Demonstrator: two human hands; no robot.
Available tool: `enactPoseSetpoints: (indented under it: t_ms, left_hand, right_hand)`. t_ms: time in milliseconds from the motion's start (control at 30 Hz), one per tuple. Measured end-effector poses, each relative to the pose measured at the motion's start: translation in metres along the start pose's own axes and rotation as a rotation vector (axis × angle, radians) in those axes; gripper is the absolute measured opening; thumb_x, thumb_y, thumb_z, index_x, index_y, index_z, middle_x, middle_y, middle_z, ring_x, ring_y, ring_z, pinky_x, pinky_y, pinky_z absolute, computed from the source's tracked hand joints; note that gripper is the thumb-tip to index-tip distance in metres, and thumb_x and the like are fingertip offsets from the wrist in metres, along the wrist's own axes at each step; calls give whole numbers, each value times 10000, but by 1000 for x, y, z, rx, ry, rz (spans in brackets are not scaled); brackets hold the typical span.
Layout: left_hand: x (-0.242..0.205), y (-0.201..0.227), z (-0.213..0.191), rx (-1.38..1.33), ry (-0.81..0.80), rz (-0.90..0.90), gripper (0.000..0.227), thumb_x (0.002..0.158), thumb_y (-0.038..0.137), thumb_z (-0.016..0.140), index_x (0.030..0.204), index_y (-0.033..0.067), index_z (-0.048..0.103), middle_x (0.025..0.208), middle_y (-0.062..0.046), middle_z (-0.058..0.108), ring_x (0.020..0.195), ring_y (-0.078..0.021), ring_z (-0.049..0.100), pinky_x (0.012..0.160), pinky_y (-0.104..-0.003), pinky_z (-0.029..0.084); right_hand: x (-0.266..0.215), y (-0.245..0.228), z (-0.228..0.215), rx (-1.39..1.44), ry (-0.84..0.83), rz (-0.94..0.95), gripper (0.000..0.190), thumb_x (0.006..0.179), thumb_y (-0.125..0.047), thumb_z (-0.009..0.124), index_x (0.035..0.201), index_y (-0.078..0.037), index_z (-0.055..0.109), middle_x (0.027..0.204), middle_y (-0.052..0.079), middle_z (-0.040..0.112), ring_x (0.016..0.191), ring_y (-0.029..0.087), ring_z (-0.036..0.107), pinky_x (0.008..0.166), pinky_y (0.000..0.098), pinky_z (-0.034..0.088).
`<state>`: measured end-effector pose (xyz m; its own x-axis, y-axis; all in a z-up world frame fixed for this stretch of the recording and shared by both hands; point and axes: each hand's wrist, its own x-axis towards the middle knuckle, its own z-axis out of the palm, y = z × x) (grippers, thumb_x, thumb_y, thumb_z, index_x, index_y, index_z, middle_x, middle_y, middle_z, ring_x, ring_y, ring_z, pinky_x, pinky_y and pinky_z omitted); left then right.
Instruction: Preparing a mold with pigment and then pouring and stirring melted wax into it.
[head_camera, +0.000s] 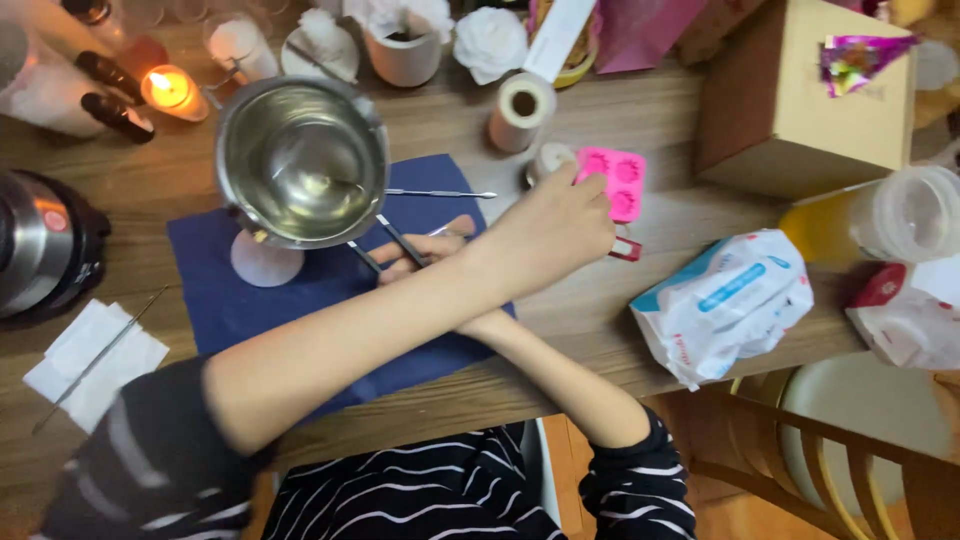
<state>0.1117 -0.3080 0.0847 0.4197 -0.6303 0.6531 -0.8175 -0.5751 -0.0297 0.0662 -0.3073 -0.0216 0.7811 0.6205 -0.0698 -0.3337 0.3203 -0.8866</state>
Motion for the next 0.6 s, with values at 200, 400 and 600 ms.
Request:
enactPoseSetpoints:
  t_ms: [200, 400, 600]
  left_hand:
    - [20, 12, 117, 231, -351, -40, 165, 741, 67, 607, 666, 179, 701, 668, -55, 685, 684, -257, 560, 718, -487, 336]
    - [20, 0, 161, 314, -551, -59, 201, 777, 48, 578, 726, 192, 708, 748, -32, 708, 763, -245, 579, 807, -522, 306]
    - [19, -1, 128, 316, -644, 31, 177, 745, 5, 646, 710, 166, 712, 715, -55, 693, 740, -261, 592, 863, -526, 300]
  right_hand:
    - [4, 5, 17, 26, -28, -43, 285, 794, -21, 693, 1058, 60, 626, 738, 156, 675, 656, 164, 667, 625, 278, 543]
    - [1, 26, 35, 94, 27, -36, 280, 778, 19, 686, 1048, 70, 628, 763, 132, 665, 686, 146, 648, 683, 269, 535]
    - [6, 27, 43, 29, 80, -87, 251, 774, 14, 681, 1025, 15, 657, 732, 105, 665, 636, 104, 616, 639, 231, 518]
